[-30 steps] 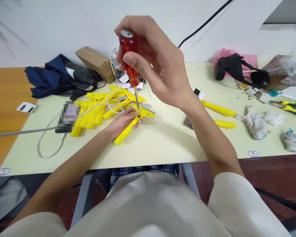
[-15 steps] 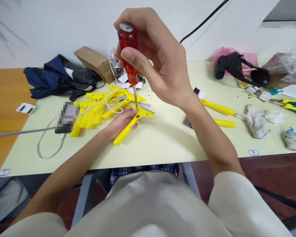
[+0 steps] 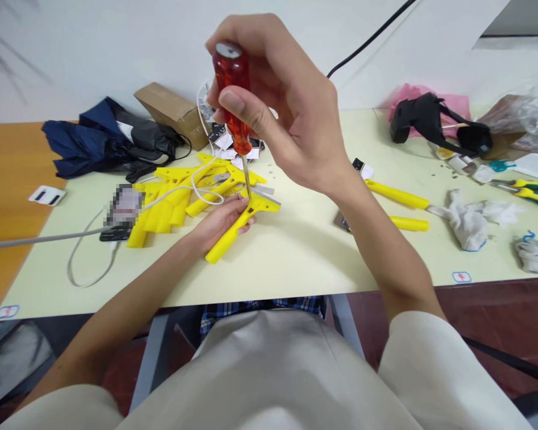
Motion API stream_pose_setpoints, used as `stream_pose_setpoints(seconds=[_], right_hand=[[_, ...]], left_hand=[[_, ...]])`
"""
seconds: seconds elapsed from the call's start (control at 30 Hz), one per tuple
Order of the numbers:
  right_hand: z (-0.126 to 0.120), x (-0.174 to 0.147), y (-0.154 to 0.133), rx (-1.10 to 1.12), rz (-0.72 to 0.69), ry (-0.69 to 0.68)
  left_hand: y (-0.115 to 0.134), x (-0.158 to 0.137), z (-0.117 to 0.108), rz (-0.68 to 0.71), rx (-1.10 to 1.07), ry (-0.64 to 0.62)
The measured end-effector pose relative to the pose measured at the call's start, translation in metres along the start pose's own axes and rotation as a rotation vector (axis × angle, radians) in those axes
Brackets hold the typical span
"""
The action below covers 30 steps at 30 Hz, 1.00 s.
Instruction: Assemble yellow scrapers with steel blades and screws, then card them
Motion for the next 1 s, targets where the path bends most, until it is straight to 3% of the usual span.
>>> stream_pose_setpoints(seconds=[0.2, 0.57, 0.73, 0.9, 1.0], right_hand=[[0.006, 0.0, 0.006, 0.031, -0.099, -0.019], [0.006, -0.009, -0.019, -0.034, -0.065, -0.024], [0.009, -0.007, -0.017, 0.092, -0.161, 0.011], [0.015, -0.006, -0.03, 0.15, -0.138, -0.054], [0.023, -0.009, -0.028, 0.096, 0.001, -0.105]], left_hand=[[-0.001, -0.002, -0.001, 0.006, -0.014, 0.005], [-0.001, -0.002, 0.002, 0.039, 0.066, -0.024], [-0.002, -0.002, 0.001, 0.043, 0.073, -0.029], [-0.001, -0.002, 0.001, 0.048, 0.074, -0.024], [-0.002, -0.003, 0.001, 0.044, 0.074, -0.016]])
Point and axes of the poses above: each hand's wrist, its own x-axis towards the middle knuckle, its own z-axis out of the palm, y = z × x, the point moved 10 cm from there along x, towards the middle knuckle, and after that the axes turned 3 degrees about -x, right-handed, at the moved point
